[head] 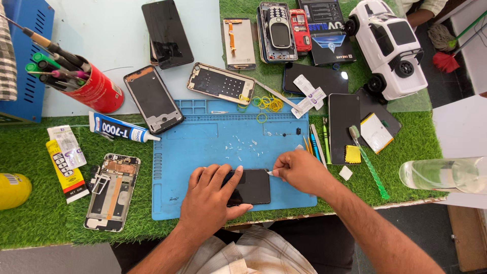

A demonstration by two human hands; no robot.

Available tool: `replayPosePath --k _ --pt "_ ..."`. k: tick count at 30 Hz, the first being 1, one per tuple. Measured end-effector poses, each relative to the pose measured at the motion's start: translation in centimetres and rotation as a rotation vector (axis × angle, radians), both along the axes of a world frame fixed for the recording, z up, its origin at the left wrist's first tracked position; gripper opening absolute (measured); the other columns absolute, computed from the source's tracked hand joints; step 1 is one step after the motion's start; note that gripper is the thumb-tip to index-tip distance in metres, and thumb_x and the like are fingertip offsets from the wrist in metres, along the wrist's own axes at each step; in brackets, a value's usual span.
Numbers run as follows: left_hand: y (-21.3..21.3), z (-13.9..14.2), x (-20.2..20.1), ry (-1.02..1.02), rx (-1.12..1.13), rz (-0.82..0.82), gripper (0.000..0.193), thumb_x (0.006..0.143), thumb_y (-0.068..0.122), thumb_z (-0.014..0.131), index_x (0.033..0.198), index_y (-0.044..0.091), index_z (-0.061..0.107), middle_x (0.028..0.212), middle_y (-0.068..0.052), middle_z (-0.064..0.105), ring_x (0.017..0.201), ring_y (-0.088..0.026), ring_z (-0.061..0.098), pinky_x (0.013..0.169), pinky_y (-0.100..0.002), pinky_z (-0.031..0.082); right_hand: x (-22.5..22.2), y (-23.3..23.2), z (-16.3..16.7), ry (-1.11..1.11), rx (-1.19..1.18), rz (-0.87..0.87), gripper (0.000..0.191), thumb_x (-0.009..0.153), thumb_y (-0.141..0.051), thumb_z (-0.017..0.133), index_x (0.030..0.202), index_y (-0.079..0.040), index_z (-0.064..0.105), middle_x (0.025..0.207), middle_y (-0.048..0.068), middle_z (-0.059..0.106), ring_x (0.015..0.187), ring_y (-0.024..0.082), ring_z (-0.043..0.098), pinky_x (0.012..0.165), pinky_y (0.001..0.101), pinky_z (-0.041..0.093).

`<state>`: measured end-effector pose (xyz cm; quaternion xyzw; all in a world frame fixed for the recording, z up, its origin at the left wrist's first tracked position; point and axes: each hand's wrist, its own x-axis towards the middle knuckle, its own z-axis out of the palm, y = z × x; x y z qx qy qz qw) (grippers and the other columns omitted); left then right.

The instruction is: The person works on a smartphone with a cracked screen at a repair bench. They tap and swipe on the phone's screen, then use a small blade and a thin metal file-like tool to scrape and pry broken glass fragments from the phone's edge and screen, picking debris off the device by hand.

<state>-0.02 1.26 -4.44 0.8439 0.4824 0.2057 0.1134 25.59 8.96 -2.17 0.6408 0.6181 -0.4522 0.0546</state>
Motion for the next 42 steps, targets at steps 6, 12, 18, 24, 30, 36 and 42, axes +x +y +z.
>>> replayPosePath --k 6,12,18,24,30,36,42 --pt "0.1 0.2 0.0 -0.021 0.024 -0.004 0.081 0.074 0.058 0.08 0.131 0.003 0.064 0.122 -0.012 0.055 0.117 -0.031 0.05 0.105 -0.053 0.035 -0.3 1.2 1.0 0.098 0.032 0.086 0.017 0.088 -0.019 0.074 0.086 -0.002 0.076 0.065 0.003 0.07 0.057 0.012 0.063 0.056 0.0315 0.052" --pt "0.0 0.3 -0.1 -0.054 0.002 0.009 0.08 0.073 0.057 0.081 0.132 0.005 0.065 0.123 -0.012 0.055 0.116 -0.03 0.051 0.105 -0.051 0.035 0.6 0.3 1.9 0.049 -0.129 -0.122 0.021 0.091 -0.027 0.077 0.095 -0.006 0.078 0.072 0.003 0.069 0.058 0.014 0.058 0.052 0.0328 0.049" --pt "0.0 0.3 -0.1 -0.095 0.047 0.021 0.081 0.071 0.057 0.083 0.131 0.005 0.065 0.123 -0.012 0.055 0.118 -0.031 0.051 0.107 -0.052 0.034 2.5 0.2 0.7 0.241 -0.125 -0.2 0.018 0.084 -0.017 0.075 0.097 -0.007 0.082 0.077 0.0 0.075 0.069 0.011 0.069 0.063 0.0291 0.06" --pt "0.0 0.1 -0.1 -0.102 0.029 0.019 0.08 0.071 0.055 0.083 0.131 0.006 0.065 0.123 -0.011 0.055 0.119 -0.03 0.051 0.107 -0.051 0.034 2.2 0.8 0.1 0.095 -0.09 -0.048 0.018 0.09 -0.019 0.074 0.096 -0.004 0.081 0.075 0.006 0.072 0.066 0.015 0.066 0.064 0.0319 0.058" --pt "0.0 0.2 -0.1 -0.064 0.02 -0.001 0.081 0.075 0.056 0.081 0.134 0.004 0.063 0.126 -0.012 0.052 0.12 -0.03 0.048 0.108 -0.051 0.032 1.0 2.8 1.1 0.036 0.03 0.184 0.014 0.086 -0.016 0.073 0.093 -0.007 0.08 0.08 0.004 0.08 0.071 0.013 0.073 0.071 0.032 0.058" --pt "0.0 0.2 -0.1 -0.047 0.036 -0.005 0.08 0.077 0.058 0.078 0.134 0.005 0.063 0.126 -0.011 0.052 0.12 -0.029 0.048 0.107 -0.051 0.032 0.2 3.3 1.3 -0.047 0.002 0.221 0.014 0.084 -0.016 0.074 0.094 -0.009 0.082 0.076 0.006 0.078 0.067 0.018 0.069 0.068 0.0347 0.056" --pt "0.0 0.1 -0.1 -0.01 0.01 -0.015 0.08 0.078 0.06 0.077 0.134 0.005 0.062 0.124 -0.012 0.051 0.118 -0.03 0.047 0.107 -0.052 0.032 0.2 3.1 0.9 -0.072 0.01 0.26 0.014 0.086 -0.015 0.07 0.092 -0.009 0.081 0.075 0.006 0.077 0.065 0.018 0.069 0.065 0.0332 0.056"
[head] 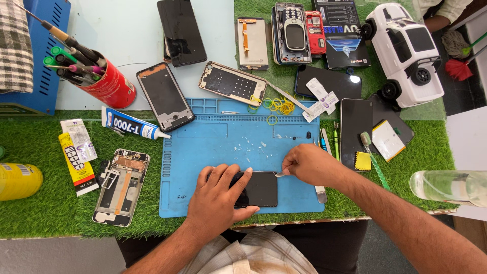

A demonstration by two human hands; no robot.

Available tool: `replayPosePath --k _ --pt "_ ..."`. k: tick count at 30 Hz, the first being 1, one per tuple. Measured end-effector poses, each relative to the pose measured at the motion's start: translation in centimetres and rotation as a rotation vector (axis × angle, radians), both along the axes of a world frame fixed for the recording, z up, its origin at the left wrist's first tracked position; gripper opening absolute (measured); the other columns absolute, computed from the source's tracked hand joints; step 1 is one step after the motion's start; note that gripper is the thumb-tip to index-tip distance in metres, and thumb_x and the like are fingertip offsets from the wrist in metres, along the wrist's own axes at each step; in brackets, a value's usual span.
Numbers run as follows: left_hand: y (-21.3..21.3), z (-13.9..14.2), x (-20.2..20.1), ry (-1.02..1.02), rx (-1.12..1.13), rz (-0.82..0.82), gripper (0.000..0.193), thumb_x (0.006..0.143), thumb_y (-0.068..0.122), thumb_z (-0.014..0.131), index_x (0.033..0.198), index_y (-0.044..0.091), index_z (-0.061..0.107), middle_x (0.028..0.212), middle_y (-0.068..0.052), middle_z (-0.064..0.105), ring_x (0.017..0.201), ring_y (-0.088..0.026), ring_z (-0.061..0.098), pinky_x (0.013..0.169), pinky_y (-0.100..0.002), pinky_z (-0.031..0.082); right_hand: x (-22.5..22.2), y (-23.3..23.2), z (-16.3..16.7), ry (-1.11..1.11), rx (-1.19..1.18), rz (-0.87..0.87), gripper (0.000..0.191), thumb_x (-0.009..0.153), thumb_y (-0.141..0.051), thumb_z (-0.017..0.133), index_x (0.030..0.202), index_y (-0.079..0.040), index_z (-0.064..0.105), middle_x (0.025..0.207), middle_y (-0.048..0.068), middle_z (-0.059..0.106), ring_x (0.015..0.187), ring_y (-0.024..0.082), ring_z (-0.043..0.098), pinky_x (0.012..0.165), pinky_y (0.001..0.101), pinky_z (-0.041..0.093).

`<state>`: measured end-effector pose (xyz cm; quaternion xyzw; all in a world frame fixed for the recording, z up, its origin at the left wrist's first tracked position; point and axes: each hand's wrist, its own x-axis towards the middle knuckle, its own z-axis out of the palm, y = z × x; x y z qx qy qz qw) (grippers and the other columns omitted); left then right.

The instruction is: The person works on a smartphone with a cracked screen at a repair bench. They tap and swipe on the phone's screen, then use a small blade and a thin metal file-like tool to scrape and pry broken glass fragments from the phone's edge and screen, picking debris off the device by hand.

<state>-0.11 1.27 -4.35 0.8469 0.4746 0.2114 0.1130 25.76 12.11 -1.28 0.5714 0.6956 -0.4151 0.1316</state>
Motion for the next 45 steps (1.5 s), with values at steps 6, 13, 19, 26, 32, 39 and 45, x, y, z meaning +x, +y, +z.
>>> replayPosePath --k 6,13,19,26,32,39,45 --pt "0.0 0.0 0.0 -0.008 0.017 0.011 0.08 0.077 0.06 0.076 0.135 0.006 0.062 0.124 -0.011 0.052 0.119 -0.03 0.048 0.107 -0.052 0.032 0.4 -2.7 -1.1 0.08 0.041 -0.23 0.014 0.086 -0.017 0.071 0.09 -0.006 0.079 0.07 0.006 0.075 0.057 0.019 0.067 0.061 0.0347 0.055" --pt "0.1 -0.2 0.1 0.021 -0.011 0.007 0.079 0.077 0.06 0.076 0.135 0.007 0.062 0.125 -0.013 0.052 0.119 -0.03 0.048 0.106 -0.052 0.032 -0.2 -4.0 -1.5 0.06 -0.029 -0.401 0.017 0.089 -0.017 0.071 0.093 -0.005 0.082 0.065 0.006 0.07 0.057 0.015 0.061 0.059 0.0342 0.051" --pt "0.1 -0.3 0.2 0.028 -0.014 0.007 0.08 0.077 0.059 0.077 0.134 0.006 0.062 0.123 -0.014 0.052 0.118 -0.031 0.048 0.105 -0.053 0.032 -0.1 -4.2 -1.7 0.12 0.035 -0.342 0.018 0.089 -0.019 0.072 0.096 -0.005 0.081 0.07 0.009 0.072 0.061 0.019 0.065 0.062 0.0362 0.053" --pt "0.0 -0.1 0.1 0.023 -0.003 0.004 0.08 0.077 0.059 0.077 0.135 0.006 0.062 0.124 -0.013 0.052 0.118 -0.031 0.048 0.105 -0.052 0.033 0.0 -4.4 -1.7 0.098 0.169 -0.201 0.02 0.086 -0.02 0.073 0.098 -0.007 0.082 0.079 0.007 0.076 0.067 0.023 0.072 0.068 0.036 0.056" --pt "0.1 0.0 0.2 0.033 -0.01 0.012 0.08 0.077 0.059 0.077 0.134 0.006 0.063 0.124 -0.014 0.052 0.117 -0.031 0.048 0.105 -0.053 0.033 -1.2 -5.8 -1.2 0.055 -0.009 -0.447 0.022 0.091 -0.023 0.069 0.101 -0.008 0.082 0.066 0.008 0.073 0.059 0.016 0.066 0.06 0.0335 0.054" --pt "0.1 0.0 0.1 0.026 -0.041 0.003 0.079 0.076 0.058 0.077 0.134 0.007 0.063 0.124 -0.013 0.052 0.118 -0.031 0.048 0.105 -0.052 0.034 -1.4 -6.0 -1.2 0.11 0.0 -0.475 0.023 0.091 -0.022 0.069 0.1 -0.006 0.081 0.065 0.012 0.072 0.057 0.018 0.063 0.059 0.0363 0.053" --pt "0.0 -0.1 0.1 0.04 -0.012 0.0 0.078 0.079 0.059 0.076 0.136 0.007 0.062 0.124 -0.013 0.052 0.118 -0.031 0.047 0.106 -0.052 0.033 -0.4 -1.5 0.3 -0.017 -0.053 -0.005 0.017 0.089 -0.017 0.068 0.1 -0.012 0.081 0.079 0.01 0.078 0.068 0.031 0.072 0.069 0.0407 0.057"
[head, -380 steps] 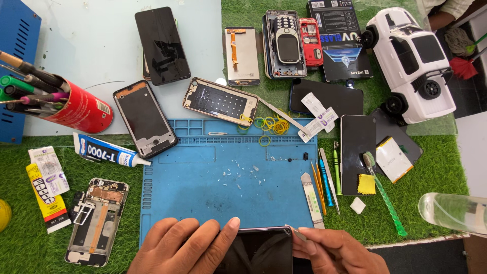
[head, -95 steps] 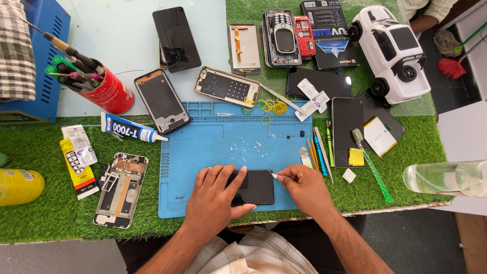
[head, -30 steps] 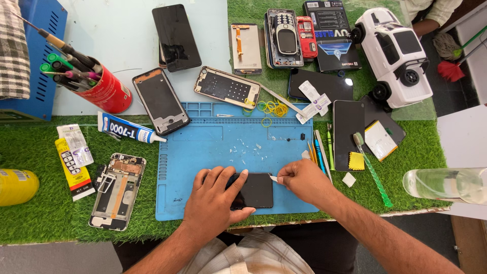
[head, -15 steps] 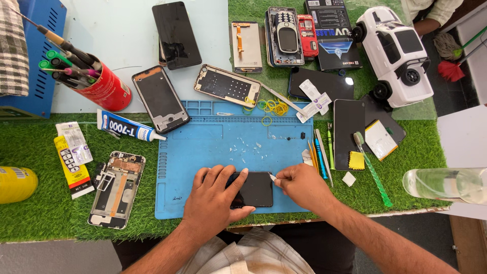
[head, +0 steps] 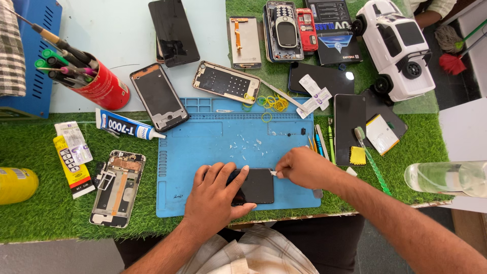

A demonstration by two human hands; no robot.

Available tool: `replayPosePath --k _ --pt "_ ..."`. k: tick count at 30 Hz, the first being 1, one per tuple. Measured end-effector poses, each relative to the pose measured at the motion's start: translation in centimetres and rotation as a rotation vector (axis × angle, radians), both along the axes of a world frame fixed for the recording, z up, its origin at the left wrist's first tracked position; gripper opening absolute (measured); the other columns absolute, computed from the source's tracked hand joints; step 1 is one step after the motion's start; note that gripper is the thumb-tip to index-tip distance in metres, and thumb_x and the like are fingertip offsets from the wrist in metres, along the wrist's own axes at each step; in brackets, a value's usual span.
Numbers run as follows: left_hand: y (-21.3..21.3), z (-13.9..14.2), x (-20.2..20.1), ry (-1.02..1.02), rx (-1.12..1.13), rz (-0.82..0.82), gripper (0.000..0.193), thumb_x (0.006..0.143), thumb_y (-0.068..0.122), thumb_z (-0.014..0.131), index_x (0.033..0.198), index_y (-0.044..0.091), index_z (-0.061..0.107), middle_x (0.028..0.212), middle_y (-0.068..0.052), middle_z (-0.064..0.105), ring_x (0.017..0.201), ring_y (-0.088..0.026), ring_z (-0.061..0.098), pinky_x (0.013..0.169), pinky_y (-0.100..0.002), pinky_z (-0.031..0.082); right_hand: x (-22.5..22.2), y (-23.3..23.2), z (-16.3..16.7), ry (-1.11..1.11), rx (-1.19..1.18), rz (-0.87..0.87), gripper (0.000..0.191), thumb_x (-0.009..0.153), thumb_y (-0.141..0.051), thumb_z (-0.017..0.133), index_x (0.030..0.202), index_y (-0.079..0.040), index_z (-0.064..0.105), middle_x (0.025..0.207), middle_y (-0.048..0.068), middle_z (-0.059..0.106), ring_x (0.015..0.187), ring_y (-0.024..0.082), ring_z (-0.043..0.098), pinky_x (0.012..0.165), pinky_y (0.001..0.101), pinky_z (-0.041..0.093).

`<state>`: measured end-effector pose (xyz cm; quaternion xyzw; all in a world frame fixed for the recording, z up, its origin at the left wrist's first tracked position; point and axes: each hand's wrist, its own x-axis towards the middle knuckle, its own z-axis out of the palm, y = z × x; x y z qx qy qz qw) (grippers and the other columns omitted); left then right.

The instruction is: The person works on a smartphone with a cracked screen at a repair bench. They tap and swipe on the phone's screen, then use a small blade and a thin metal file-like tool to scrape and pry broken glass fragments from the phone's edge and screen, picking debris off the device by hand.

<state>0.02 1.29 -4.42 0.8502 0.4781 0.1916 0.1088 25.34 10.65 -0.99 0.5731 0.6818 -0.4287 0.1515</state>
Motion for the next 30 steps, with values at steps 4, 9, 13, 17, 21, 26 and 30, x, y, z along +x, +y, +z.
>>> replayPosePath --k 4,9,13,17,21,26,30 --pt "-0.1 -0.1 0.0 -0.028 0.039 0.009 0.079 0.078 0.061 0.076 0.135 0.007 0.063 0.124 -0.012 0.052 0.119 -0.03 0.048 0.107 -0.052 0.033 -0.4 2.5 0.2 0.103 0.082 0.299 0.014 0.084 -0.011 0.069 0.09 -0.009 0.082 0.086 0.007 0.079 0.08 0.028 0.074 0.076 0.0393 0.056" --pt "0.0 0.1 -0.1 -0.019 0.019 0.005 0.08 0.077 0.06 0.076 0.135 0.007 0.063 0.124 -0.011 0.052 0.119 -0.029 0.047 0.107 -0.051 0.033 -0.9 3.8 0.3 0.1 0.037 0.408 0.015 0.081 -0.009 0.07 0.09 -0.01 0.082 0.088 0.006 0.08 0.083 0.027 0.075 0.078 0.0387 0.057" --pt "0.0 0.3 0.0 -0.032 0.051 0.013 0.079 0.078 0.06 0.076 0.135 0.008 0.063 0.124 -0.011 0.053 0.119 -0.029 0.048 0.107 -0.051 0.033 -0.9 2.1 0.5 0.087 0.035 0.216 0.017 0.082 -0.01 0.07 0.092 -0.009 0.083 0.089 0.006 0.08 0.083 0.026 0.075 0.08 0.0382 0.058" --pt "0.0 0.3 0.0 -0.026 0.035 0.009 0.078 0.078 0.06 0.076 0.134 0.007 0.063 0.124 -0.012 0.053 0.118 -0.03 0.048 0.107 -0.052 0.033 -0.7 -0.1 0.5 -0.027 -0.084 -0.172 0.018 0.088 -0.015 0.069 0.1 -0.009 0.081 0.087 0.014 0.078 0.076 0.032 0.072 0.07 0.0466 0.06" --pt "0.0 0.3 0.0 -0.013 0.008 0.006 0.077 0.077 0.058 0.076 0.134 0.007 0.064 0.124 -0.013 0.053 0.118 -0.03 0.048 0.105 -0.052 0.033 -1.2 -2.1 -0.1 0.068 0.055 -0.248 0.021 0.086 -0.02 0.074 0.099 -0.007 0.081 0.078 0.015 0.079 0.066 0.028 0.072 0.069 0.0397 0.058" --pt "0.1 0.4 0.0 -0.041 0.015 0.007 0.077 0.075 0.056 0.079 0.133 0.007 0.064 0.124 -0.012 0.053 0.118 -0.03 0.048 0.106 -0.052 0.033 -0.9 -1.8 -0.5 0.081 0.096 -0.146 0.021 0.088 -0.021 0.071 0.1 -0.008 0.081 0.079 0.012 0.079 0.066 0.025 0.072 0.069 0.0386 0.058" --pt "0.0 0.5 0.0 -0.062 0.015 0.01 0.078 0.075 0.056 0.08 0.134 0.007 0.064 0.124 -0.012 0.053 0.118 -0.03 0.048 0.106 -0.051 0.033 -0.6 -0.8 -0.3 -0.039 -0.01 -0.016 0.021 0.092 -0.024 0.068 0.106 -0.014 0.08 0.08 0.01 0.078 0.066 0.026 0.072 0.069 0.0399 0.059"
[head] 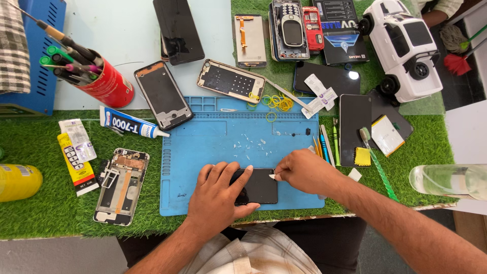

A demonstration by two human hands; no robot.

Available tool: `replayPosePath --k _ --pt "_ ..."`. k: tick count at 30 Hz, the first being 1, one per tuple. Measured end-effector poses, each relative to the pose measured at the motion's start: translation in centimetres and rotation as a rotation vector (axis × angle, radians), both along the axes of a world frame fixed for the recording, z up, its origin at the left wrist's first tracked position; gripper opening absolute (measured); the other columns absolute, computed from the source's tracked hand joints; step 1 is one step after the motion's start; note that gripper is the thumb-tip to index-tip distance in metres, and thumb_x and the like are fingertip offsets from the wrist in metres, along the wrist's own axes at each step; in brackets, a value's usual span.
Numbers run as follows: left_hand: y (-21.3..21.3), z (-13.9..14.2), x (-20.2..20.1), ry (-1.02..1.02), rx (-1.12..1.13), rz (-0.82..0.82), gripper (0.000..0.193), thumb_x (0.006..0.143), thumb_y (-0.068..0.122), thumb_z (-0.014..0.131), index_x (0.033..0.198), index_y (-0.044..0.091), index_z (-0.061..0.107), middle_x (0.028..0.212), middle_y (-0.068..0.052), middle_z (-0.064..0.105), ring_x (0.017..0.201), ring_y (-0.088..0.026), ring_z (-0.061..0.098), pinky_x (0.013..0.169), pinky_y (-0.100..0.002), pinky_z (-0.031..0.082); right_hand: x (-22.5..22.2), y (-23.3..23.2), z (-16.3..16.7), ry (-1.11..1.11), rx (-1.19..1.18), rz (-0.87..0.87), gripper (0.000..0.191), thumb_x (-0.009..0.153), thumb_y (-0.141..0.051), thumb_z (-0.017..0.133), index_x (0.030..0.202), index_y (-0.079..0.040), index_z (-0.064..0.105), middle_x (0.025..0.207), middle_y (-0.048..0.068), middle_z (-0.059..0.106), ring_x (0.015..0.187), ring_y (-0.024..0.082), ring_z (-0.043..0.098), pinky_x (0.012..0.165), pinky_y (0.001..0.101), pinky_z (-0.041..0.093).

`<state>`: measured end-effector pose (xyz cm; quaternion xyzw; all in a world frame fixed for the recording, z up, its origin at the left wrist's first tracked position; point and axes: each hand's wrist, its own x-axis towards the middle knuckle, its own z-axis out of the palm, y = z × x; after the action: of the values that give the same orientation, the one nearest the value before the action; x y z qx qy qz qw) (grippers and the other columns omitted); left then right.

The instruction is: The person works on a smartphone with a cracked screen at a repair bench. They tap and swipe on the phone's screen, then use a small blade and a thin metal file-like tool to scrape and pry broken glass fragments from the phone's edge and screen, picking debris off the device by hand.

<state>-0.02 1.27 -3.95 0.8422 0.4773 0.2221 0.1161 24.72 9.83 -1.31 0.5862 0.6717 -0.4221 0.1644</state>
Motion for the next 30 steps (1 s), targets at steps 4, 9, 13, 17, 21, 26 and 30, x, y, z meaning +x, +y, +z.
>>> replayPosePath --k 4,9,13,17,21,26,30 --pt "0.0 -0.1 0.1 -0.027 0.024 0.02 0.08 0.074 0.058 0.08 0.134 0.008 0.065 0.124 -0.011 0.053 0.119 -0.029 0.049 0.108 -0.05 0.033 0.6 -0.7 1.1 0.167 0.261 0.094 0.02 0.092 -0.026 0.071 0.098 -0.014 0.085 0.081 0.007 0.08 0.069 0.023 0.07 0.096 0.0459 0.038" --pt "0.0 -0.2 0.0 -0.005 -0.009 0.009 0.08 0.075 0.058 0.081 0.135 0.007 0.064 0.124 -0.012 0.053 0.118 -0.029 0.049 0.108 -0.05 0.034 2.3 -1.7 2.0 0.018 -0.023 -0.453 0.023 0.1 -0.027 0.07 0.115 -0.014 0.082 0.082 0.015 0.065 0.061 0.026 0.061 0.058 0.0438 0.054" --pt "0.0 -0.2 0.1 -0.009 0.004 0.021 0.079 0.073 0.057 0.081 0.133 0.008 0.065 0.124 -0.012 0.054 0.118 -0.03 0.049 0.107 -0.051 0.034 2.4 -2.8 0.8 0.264 0.194 -0.317 0.022 0.089 -0.025 0.072 0.102 -0.008 0.08 0.074 0.002 0.069 0.06 0.013 0.06 0.057 0.033 0.051" --pt "0.0 -0.1 0.1 -0.017 0.009 0.022 0.08 0.072 0.058 0.081 0.133 0.008 0.065 0.123 -0.012 0.054 0.118 -0.03 0.05 0.107 -0.051 0.034 2.6 -3.0 -0.2 0.223 0.208 -0.286 0.021 0.091 -0.025 0.071 0.1 -0.008 0.079 0.071 0.003 0.068 0.059 0.012 0.058 0.056 0.0316 0.049" --pt "0.0 -0.2 0.1 -0.037 -0.002 0.02 0.081 0.072 0.057 0.081 0.133 0.008 0.065 0.123 -0.011 0.054 0.119 -0.029 0.05 0.108 -0.05 0.034 2.5 -2.7 -0.1 0.212 0.204 -0.262 0.021 0.092 -0.025 0.071 0.099 -0.006 0.079 0.07 0.007 0.066 0.057 0.014 0.055 0.055 0.033 0.046" --pt "-0.1 -0.5 0.1 -0.016 0.019 0.022 0.08 0.073 0.058 0.081 0.134 0.008 0.065 0.123 -0.011 0.054 0.119 -0.03 0.05 0.108 -0.05 0.034 2.0 -2.6 0.4 0.192 0.204 -0.237 0.022 0.091 -0.027 0.071 0.099 -0.008 0.08 0.069 0.007 0.067 0.056 0.014 0.056 0.054 0.0333 0.046" --pt "0.0 -0.8 0.1 -0.008 -0.004 0.017 0.081 0.073 0.061 0.08 0.133 0.008 0.065 0.122 -0.013 0.053 0.118 -0.031 0.049 0.107 -0.051 0.033 1.9 -2.3 0.6 0.104 0.152 -0.176 0.022 0.094 -0.026 0.068 0.102 -0.009 0.081 0.067 0.014 0.07 0.056 0.021 0.057 0.057 0.0368 0.048"
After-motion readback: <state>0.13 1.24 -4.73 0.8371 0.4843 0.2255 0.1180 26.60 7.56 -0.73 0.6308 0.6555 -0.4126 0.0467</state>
